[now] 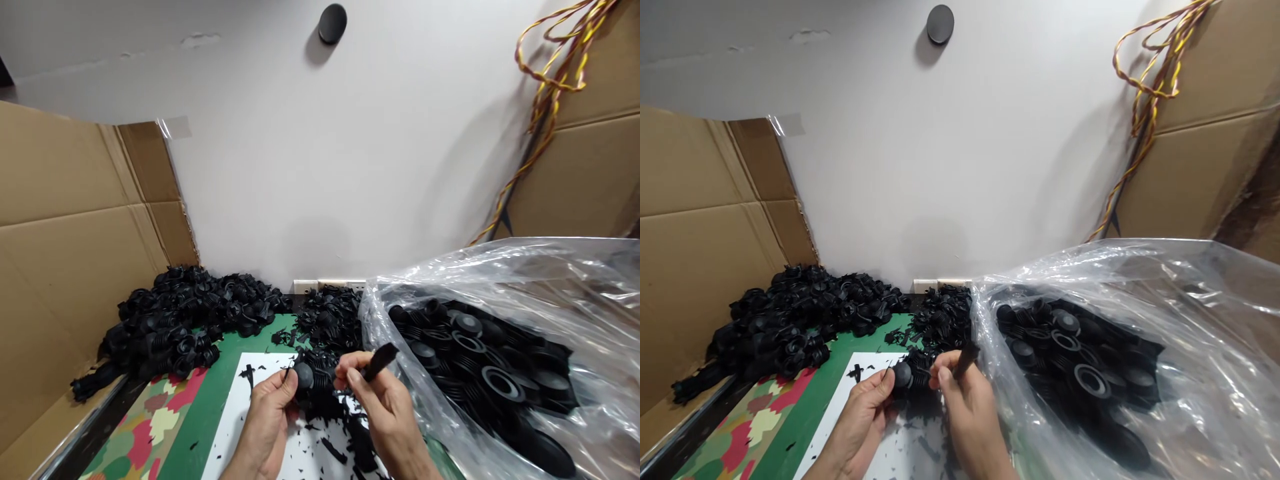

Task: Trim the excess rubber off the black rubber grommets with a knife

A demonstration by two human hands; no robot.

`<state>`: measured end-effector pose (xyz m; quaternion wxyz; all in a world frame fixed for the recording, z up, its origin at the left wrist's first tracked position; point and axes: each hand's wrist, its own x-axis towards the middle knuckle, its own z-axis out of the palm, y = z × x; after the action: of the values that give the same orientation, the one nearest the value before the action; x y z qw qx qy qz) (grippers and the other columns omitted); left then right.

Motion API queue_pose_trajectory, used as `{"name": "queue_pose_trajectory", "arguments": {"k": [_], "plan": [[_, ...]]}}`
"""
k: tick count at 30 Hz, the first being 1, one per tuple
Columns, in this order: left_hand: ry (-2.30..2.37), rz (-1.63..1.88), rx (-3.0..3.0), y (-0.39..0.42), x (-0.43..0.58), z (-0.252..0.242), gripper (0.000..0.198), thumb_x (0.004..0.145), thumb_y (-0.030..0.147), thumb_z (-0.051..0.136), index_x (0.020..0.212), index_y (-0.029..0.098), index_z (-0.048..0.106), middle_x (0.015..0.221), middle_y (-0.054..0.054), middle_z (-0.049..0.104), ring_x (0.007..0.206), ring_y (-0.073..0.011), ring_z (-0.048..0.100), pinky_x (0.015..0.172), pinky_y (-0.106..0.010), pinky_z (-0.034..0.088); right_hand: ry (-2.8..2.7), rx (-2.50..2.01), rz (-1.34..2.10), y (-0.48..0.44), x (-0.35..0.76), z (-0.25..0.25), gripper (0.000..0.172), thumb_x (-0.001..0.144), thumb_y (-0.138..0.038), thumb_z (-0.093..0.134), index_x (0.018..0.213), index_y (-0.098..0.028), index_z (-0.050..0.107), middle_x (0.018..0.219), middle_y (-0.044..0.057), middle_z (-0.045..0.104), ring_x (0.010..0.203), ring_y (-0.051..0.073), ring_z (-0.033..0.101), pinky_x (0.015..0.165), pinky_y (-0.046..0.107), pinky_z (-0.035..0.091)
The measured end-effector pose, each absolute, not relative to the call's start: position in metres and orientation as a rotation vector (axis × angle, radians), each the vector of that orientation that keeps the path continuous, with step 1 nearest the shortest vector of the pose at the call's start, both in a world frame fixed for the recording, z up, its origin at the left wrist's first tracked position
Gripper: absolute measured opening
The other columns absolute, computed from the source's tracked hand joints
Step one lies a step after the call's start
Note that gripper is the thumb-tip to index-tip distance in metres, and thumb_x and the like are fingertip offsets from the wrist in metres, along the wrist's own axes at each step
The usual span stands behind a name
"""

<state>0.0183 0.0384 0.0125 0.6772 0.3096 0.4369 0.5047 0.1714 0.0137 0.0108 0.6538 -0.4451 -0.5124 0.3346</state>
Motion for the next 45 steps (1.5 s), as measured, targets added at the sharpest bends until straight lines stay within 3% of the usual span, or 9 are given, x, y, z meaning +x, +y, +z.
{"name": "queue_pose_trajectory", "arguments": {"k": [3,12,15,21,32,35,38,41,45], "plan": [[0.963,1.108,0.718,0.038,0.017,0.015,0.037,0.053,0.044,0.084,0.061,0.013,0.067,0.051,0.002,0.056,0.047,-0.0094,0.044,0.047,-0.021,0.031,-1.177,-1.059,0.775,0.016,0.171,0.008,0.021,0.083,-0.036,0.056,0.088,-0.018,0.066,0.074,0.004,0.064,0.062,0.019,0.06,0.058,0.029,0.05],[0.89,1.002,1.001,0.029,0.015,0.025,0.015,0.071,0.03,0.067,0.066,0.016,0.066,0.066,0.0,0.06,0.067,-0.0169,0.051,0.067,-0.028,0.038,-1.461,-0.915,0.82,0.019,0.172,0.019,0.019,0.078,-0.021,0.06,0.09,-0.024,0.075,0.095,0.006,0.069,0.09,0.023,0.065,0.079,0.031,0.051],[0.964,1.033,0.976,0.028,0.013,0.025,0.012,0.069,0.028,0.065,0.066,0.016,0.068,0.07,-0.001,0.06,0.075,-0.0196,0.05,0.071,-0.03,0.038,-1.474,-0.874,0.883,0.018,0.165,0.016,0.018,0.073,-0.015,0.061,0.081,-0.023,0.075,0.086,0.005,0.069,0.081,0.021,0.065,0.074,0.028,0.051],[1.002,1.04,0.985,0.03,0.015,0.024,0.023,0.068,0.034,0.067,0.054,0.017,0.059,0.059,0.002,0.05,0.063,-0.0159,0.044,0.062,-0.027,0.034,-1.412,-0.9,0.798,0.02,0.156,0.0,0.013,0.069,-0.011,0.064,0.07,-0.021,0.072,0.076,0.003,0.065,0.071,0.018,0.062,0.064,0.024,0.048],[1.262,1.069,1.331,0.046,0.002,0.022,0.047,0.07,0.061,0.063,0.054,0.017,0.063,0.052,0.002,0.049,0.055,-0.0156,0.041,0.053,-0.026,0.031,-1.364,-1.004,0.76,0.02,0.155,-0.002,0.011,0.071,-0.015,0.059,0.061,-0.019,0.062,0.064,-0.001,0.057,0.059,0.015,0.053,0.057,0.023,0.042],[1.414,1.326,1.593,0.047,-0.003,0.031,0.028,0.07,0.048,0.069,0.067,0.02,0.07,0.071,-0.004,0.063,0.072,-0.0217,0.051,0.064,-0.027,0.038,-1.309,-1.12,0.746,0.02,0.156,-0.001,0.013,0.071,-0.015,0.057,0.059,-0.02,0.057,0.062,-0.002,0.055,0.058,0.015,0.05,0.055,0.023,0.04],[1.207,1.176,1.796,0.039,0.002,0.041,0.025,0.063,0.029,0.077,0.088,0.024,0.074,0.092,-0.007,0.068,0.084,-0.026,0.056,0.073,-0.03,0.043,-1.293,-1.131,0.745,0.02,0.157,0.003,0.012,0.071,-0.015,0.057,0.06,-0.02,0.059,0.061,-0.001,0.057,0.059,0.016,0.052,0.055,0.024,0.041],[1.146,0.985,1.868,0.031,0.013,0.044,0.024,0.063,0.013,0.073,0.083,0.025,0.075,0.088,-0.006,0.068,0.086,-0.027,0.059,0.077,-0.031,0.044,-1.286,-1.083,0.747,0.02,0.157,0.007,0.013,0.07,-0.015,0.057,0.061,-0.019,0.063,0.062,0.0,0.06,0.06,0.018,0.055,0.057,0.025,0.044],[1.193,1.001,1.776,0.031,0.018,0.037,0.033,0.061,0.003,0.065,0.084,0.024,0.075,0.089,-0.005,0.07,0.089,-0.0263,0.061,0.08,-0.031,0.043,-1.283,-1.023,0.801,0.021,0.156,0.008,0.015,0.069,-0.014,0.056,0.069,-0.02,0.07,0.07,0.003,0.067,0.067,0.02,0.061,0.063,0.028,0.048]]}}
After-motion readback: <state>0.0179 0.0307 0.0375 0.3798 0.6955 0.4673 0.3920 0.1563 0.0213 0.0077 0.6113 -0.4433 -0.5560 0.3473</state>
